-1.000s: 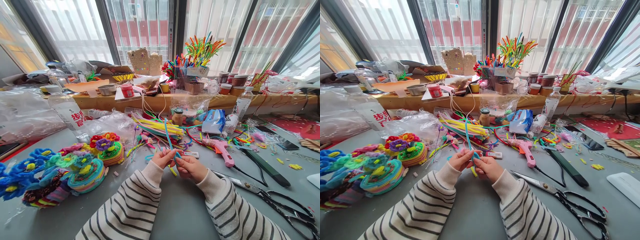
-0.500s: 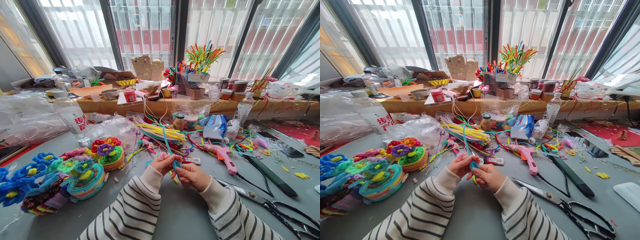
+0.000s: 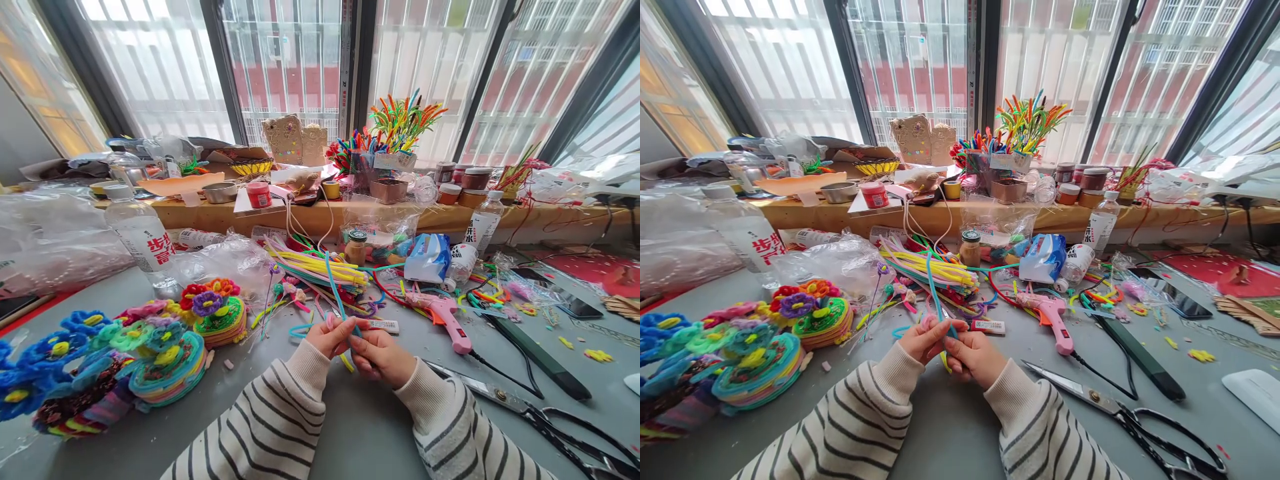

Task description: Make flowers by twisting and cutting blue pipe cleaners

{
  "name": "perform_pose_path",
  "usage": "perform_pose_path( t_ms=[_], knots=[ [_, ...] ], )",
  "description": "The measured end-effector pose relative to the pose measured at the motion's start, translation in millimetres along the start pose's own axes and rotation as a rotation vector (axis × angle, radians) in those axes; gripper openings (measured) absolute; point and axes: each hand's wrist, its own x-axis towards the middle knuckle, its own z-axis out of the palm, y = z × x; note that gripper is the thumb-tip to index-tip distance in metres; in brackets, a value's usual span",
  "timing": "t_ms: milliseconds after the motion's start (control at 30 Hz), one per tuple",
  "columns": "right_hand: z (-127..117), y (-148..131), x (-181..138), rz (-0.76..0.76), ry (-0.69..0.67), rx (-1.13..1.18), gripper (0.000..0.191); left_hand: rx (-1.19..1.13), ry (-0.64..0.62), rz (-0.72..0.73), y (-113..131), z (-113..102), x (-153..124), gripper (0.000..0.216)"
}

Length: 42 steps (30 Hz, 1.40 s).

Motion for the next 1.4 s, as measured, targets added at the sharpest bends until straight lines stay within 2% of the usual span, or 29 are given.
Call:
perform_pose_path(
  t_ms=[133, 200, 300, 433, 533, 800, 867, 1033, 1133, 1267, 1400],
  knots=[
    [-8.7, -6.7, -3.6, 0.06, 0.011, -0.161, 0.04, 0.093, 0.032, -0.014, 4.6, -1.6, -0.8, 0.032],
    [-15.2, -12.5, -5.7, 0.059, 0.149, -0.201, 0.048, 0.139, 0.036, 0.015, 8.5, -0.7, -2.8, 0.03],
    [-19.9, -20.2, -7.9, -0.083, 0.354, -0.316, 0.047, 0.245, -0.066, -0.011, 11.7, 2.8, -7.7, 0.029],
    [-11.8, -24.0, -9.4, -0.174, 0.34, -0.443, 0.034, 0.333, -0.24, -0.073, 9.0, 5.9, -11.9, 0.029],
    [-6.1, -23.0, -9.9, -0.206, 0.348, -0.429, 0.028, 0.325, -0.24, -0.102, 5.0, 6.1, -11.1, 0.029],
    [-12.3, -15.3, -7.6, -0.309, 0.513, -0.203, 0.021, 0.183, -0.295, -0.28, -2.7, 10.8, -8.3, 0.037],
    [-12.5, -15.0, -6.8, -0.317, 0.545, -0.155, 0.021, 0.205, -0.284, -0.267, -3.4, 11.5, -7.4, 0.039],
    [-12.5, -19.4, -7.3, -0.326, 0.66, -0.016, 0.018, 0.324, -0.19, -0.118, -6.0, 11.8, -4.8, 0.041],
    [-12.6, -22.4, -9.0, -0.316, 0.683, 0.056, 0.019, 0.321, -0.135, -0.098, -6.8, 11.1, -4.4, 0.04],
    [-12.9, -25.1, -10.9, -0.317, 0.714, 0.097, 0.019, 0.307, -0.087, -0.049, -4.5, 7.9, -3.3, 0.038],
    [-12.7, -28.7, -13.2, -0.32, 0.779, 0.128, 0.019, 0.373, 0.022, 0.038, 0.8, 4.1, -1.3, 0.036]
  ],
)
